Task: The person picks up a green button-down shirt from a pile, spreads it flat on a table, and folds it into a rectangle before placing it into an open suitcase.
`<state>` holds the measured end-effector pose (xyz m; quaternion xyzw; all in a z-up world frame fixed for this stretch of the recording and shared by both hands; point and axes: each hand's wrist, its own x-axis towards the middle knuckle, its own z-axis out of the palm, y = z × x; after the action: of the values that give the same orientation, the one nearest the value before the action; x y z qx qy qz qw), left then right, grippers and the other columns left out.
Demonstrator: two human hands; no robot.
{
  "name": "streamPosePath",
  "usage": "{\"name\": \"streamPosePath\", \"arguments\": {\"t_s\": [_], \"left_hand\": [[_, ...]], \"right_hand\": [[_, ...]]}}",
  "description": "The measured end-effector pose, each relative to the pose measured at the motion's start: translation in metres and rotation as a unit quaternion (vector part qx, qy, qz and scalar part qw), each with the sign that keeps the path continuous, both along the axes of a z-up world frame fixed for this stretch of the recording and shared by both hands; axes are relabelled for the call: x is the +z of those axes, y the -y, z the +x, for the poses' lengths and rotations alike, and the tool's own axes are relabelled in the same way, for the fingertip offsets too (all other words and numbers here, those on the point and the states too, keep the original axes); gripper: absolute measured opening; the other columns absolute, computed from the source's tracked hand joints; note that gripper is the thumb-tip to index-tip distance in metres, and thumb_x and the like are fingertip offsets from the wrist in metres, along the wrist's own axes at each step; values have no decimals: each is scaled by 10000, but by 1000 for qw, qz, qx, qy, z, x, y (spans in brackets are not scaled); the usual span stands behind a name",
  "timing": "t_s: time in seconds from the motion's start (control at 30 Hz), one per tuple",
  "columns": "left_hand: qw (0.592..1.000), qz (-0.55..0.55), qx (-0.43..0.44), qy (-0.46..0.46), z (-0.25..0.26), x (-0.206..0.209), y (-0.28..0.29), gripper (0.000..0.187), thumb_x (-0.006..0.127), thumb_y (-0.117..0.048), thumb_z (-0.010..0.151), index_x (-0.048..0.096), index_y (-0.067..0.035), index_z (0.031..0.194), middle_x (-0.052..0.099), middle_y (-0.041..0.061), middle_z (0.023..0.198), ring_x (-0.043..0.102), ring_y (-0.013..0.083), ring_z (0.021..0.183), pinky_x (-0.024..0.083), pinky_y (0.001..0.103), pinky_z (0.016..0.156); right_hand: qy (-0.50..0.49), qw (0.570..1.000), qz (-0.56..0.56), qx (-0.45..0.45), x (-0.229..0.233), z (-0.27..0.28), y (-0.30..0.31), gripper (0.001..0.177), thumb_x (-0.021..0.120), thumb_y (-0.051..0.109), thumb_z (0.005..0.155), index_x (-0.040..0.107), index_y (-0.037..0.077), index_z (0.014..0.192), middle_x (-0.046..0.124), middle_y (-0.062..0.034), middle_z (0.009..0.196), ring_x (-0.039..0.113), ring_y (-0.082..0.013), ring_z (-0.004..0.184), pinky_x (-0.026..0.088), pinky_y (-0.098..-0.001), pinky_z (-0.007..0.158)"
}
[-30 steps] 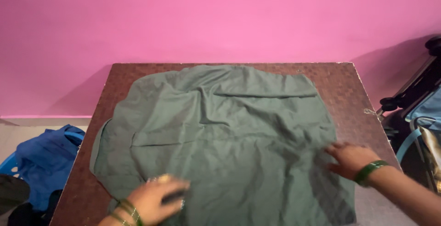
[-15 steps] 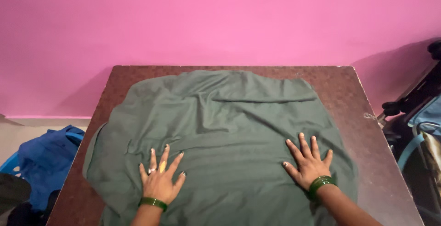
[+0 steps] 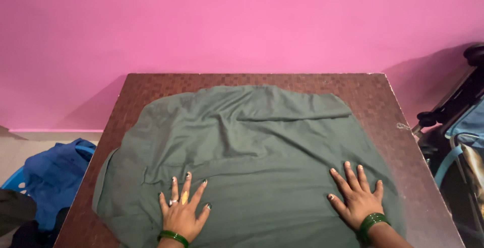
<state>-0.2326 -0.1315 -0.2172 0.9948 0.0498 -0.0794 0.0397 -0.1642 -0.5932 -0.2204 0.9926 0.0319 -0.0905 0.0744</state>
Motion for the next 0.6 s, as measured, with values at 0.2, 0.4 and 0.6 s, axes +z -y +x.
{"name": "streamPosePath", "arguments": {"t_s": [0.2, 0.4, 0.6], "left_hand": [[1000, -6, -16, 14, -7, -1, 3, 747, 618, -539, 843, 361, -465, 1541, 86, 7, 1717, 56, 384, 1532, 101, 731, 1130], [999, -17, -17, 32, -13, -4, 4, 743, 626, -532, 841, 373, -465, 1536, 97, 10, 1715, 68, 377, 1513, 117, 727, 1123], [1000, -14, -9, -10, -14, 2, 5, 745, 623, -537, 851, 353, -485, 1543, 71, -7, 1722, 39, 366, 1525, 101, 722, 1142]], "right_hand": [[29, 1000, 2, 6, -8, -21, 12, 816, 455, 678, 836, 211, 456, 1582, 77, 4, 1716, 45, -266, 1530, 100, -676, 1137], [16, 1000, -20, 2, -15, -23, 16, 799, 442, 676, 858, 199, 468, 1591, 73, 20, 1696, 48, -253, 1543, 111, -655, 1158], [59, 998, 17, 23, -26, -24, 23, 805, 446, 673, 832, 222, 458, 1575, 85, 14, 1712, 50, -263, 1517, 106, -668, 1123]]}}
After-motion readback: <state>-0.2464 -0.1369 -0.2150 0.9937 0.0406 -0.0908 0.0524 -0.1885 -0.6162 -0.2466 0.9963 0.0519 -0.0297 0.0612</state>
